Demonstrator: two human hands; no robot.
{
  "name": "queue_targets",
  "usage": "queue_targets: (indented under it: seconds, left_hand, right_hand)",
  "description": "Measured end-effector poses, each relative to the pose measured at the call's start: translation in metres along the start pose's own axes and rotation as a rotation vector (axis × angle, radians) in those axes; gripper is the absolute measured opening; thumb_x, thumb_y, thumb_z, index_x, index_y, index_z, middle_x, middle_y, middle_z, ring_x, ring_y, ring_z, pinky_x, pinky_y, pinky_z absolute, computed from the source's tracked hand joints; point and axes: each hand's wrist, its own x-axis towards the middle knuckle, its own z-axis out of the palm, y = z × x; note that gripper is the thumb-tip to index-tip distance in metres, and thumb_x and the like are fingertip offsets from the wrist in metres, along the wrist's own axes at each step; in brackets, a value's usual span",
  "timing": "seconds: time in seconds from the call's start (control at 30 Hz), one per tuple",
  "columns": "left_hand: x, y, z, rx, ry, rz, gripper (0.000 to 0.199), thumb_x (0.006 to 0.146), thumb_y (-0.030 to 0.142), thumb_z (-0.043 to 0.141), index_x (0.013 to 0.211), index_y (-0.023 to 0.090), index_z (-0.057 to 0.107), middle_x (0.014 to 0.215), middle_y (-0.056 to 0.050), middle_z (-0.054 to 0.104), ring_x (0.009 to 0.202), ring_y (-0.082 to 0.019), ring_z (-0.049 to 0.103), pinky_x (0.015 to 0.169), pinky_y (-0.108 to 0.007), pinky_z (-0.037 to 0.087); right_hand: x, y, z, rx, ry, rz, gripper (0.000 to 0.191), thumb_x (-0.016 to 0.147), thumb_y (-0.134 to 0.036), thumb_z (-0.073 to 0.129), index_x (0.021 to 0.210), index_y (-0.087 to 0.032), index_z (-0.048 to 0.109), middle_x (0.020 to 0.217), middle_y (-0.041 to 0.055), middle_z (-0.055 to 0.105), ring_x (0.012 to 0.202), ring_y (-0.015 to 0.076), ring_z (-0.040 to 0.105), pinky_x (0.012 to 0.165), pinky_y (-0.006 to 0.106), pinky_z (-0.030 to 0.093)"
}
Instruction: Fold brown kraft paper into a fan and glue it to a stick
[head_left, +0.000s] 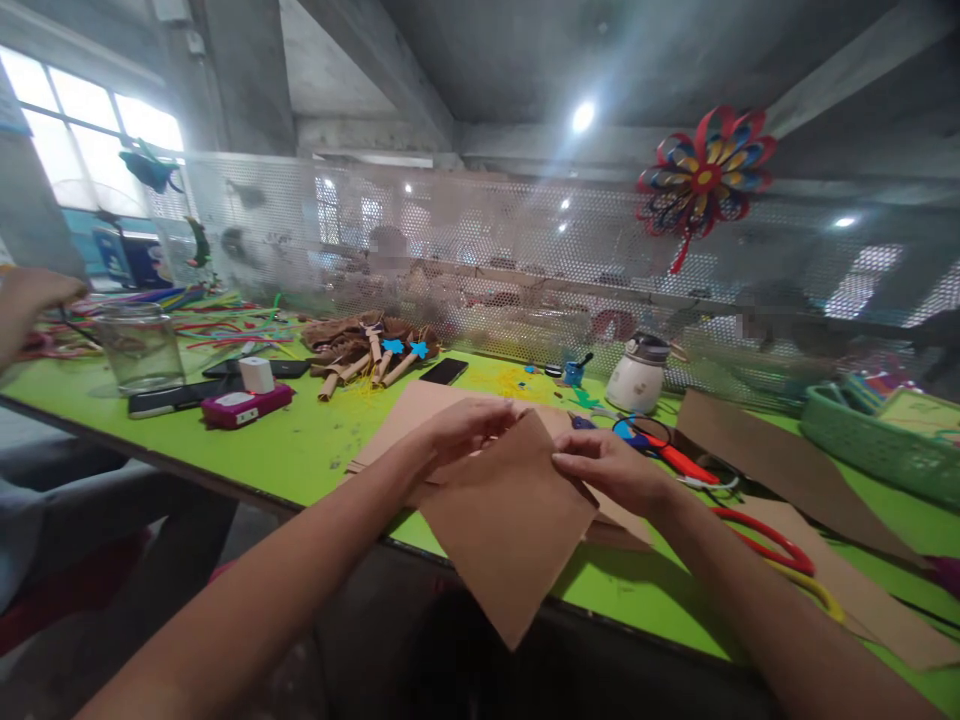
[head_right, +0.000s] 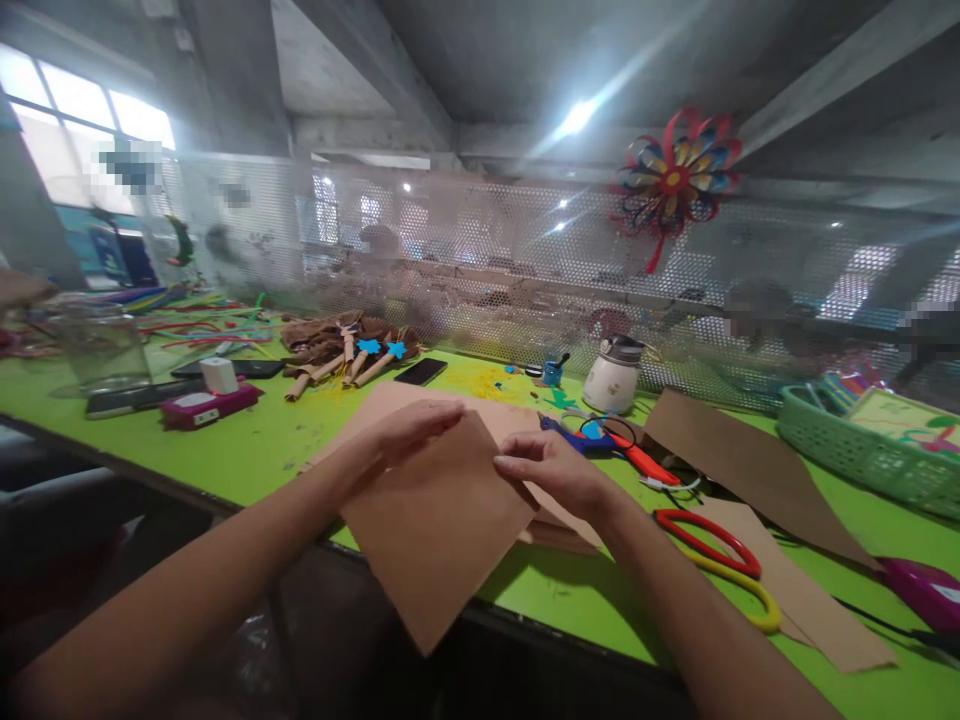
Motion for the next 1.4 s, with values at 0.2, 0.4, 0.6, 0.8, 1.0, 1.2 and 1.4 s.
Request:
queue_targets:
  seconds: [0.2, 0.4, 0.6, 0.8, 1.0, 1.2, 1.4]
  left_hand:
    - [0.015, -0.002, 0.001, 0.223, -0.105, 0.057, 0.045, 0.075, 0.051, 0.054, 0.093, 0.012, 0.067, 0.085, -0.007, 0.064, 0.079, -0.016, 0.054, 0.07, -0.026, 0.039]
    - [0.02, -0.017, 0.015, 0.524, -0.057, 0.099, 0.028, 0.07, 0.038, 0.06, 0.075, 0.011, 0.068, 0.065, -0.004, 0.06, 0.061, -0.013, 0.05, 0.056, -0.024, 0.035]
    - [0.004, -0.023, 0.026, 0.208, 0.017, -0.06, 0.026, 0.072, 0.036, 0.058, 0.079, 0.012, 0.063, 0.053, 0.002, 0.047, 0.046, -0.008, 0.039, 0.044, -0.023, 0.028]
    - [0.018, -0.024, 0.022, 0.581, 0.068, 0.038, 0.023, 0.069, 0.029, 0.06, 0.081, 0.011, 0.068, 0.072, -0.004, 0.06, 0.062, -0.012, 0.05, 0.053, -0.023, 0.034]
    - [0.028, -0.03, 0.022, 0.653, 0.09, 0.08, 0.019, 0.067, 0.025, 0.06, 0.076, 0.01, 0.067, 0.068, -0.005, 0.06, 0.061, -0.014, 0.051, 0.055, -0.025, 0.036]
    - [0.029, -0.032, 0.02, 0.629, 0.089, 0.064, 0.016, 0.065, 0.023, 0.061, 0.071, 0.009, 0.065, 0.063, -0.004, 0.058, 0.058, -0.013, 0.049, 0.053, -0.024, 0.034]
    - [0.024, -0.029, 0.014, 0.613, 0.051, 0.05, 0.02, 0.067, 0.026, 0.06, 0.075, 0.009, 0.065, 0.066, -0.003, 0.059, 0.061, -0.012, 0.05, 0.055, -0.024, 0.036]
  right_hand:
    - [0.009, 0.004, -0.003, -0.4, -0.059, 0.059, 0.03, 0.075, -0.043, 0.059, 0.073, -0.014, 0.063, 0.061, -0.0002, 0.055, 0.057, 0.0104, 0.046, 0.052, 0.023, 0.034]
    - [0.02, 0.018, -0.004, -0.636, -0.014, -0.06, 0.022, 0.074, -0.035, 0.059, 0.077, -0.016, 0.068, 0.07, 0.0026, 0.065, 0.066, 0.015, 0.053, 0.06, 0.026, 0.04]
    - [0.018, 0.036, 0.005, -0.565, 0.12, -0.083, 0.02, 0.076, -0.034, 0.058, 0.079, -0.017, 0.069, 0.078, 0.0059, 0.065, 0.071, 0.0177, 0.055, 0.061, 0.027, 0.041]
    - [0.021, 0.051, 0.013, -0.39, 0.198, -0.065, 0.019, 0.075, -0.032, 0.06, 0.075, -0.015, 0.066, 0.077, 0.0063, 0.06, 0.07, 0.016, 0.053, 0.057, 0.025, 0.04]
    - [0.027, 0.051, 0.01, -0.496, 0.199, -0.092, 0.017, 0.077, -0.031, 0.058, 0.073, -0.016, 0.066, 0.076, 0.006, 0.061, 0.071, 0.0165, 0.053, 0.062, 0.027, 0.04]
    - [0.027, 0.051, 0.013, -0.459, 0.206, -0.091, 0.02, 0.074, -0.033, 0.061, 0.072, -0.014, 0.067, 0.07, 0.0047, 0.061, 0.066, 0.0153, 0.052, 0.059, 0.026, 0.039]
    - [0.017, 0.047, 0.009, -0.338, 0.164, -0.033, 0.02, 0.071, -0.032, 0.063, 0.075, -0.012, 0.066, 0.071, 0.0035, 0.061, 0.064, 0.0135, 0.052, 0.056, 0.024, 0.039]
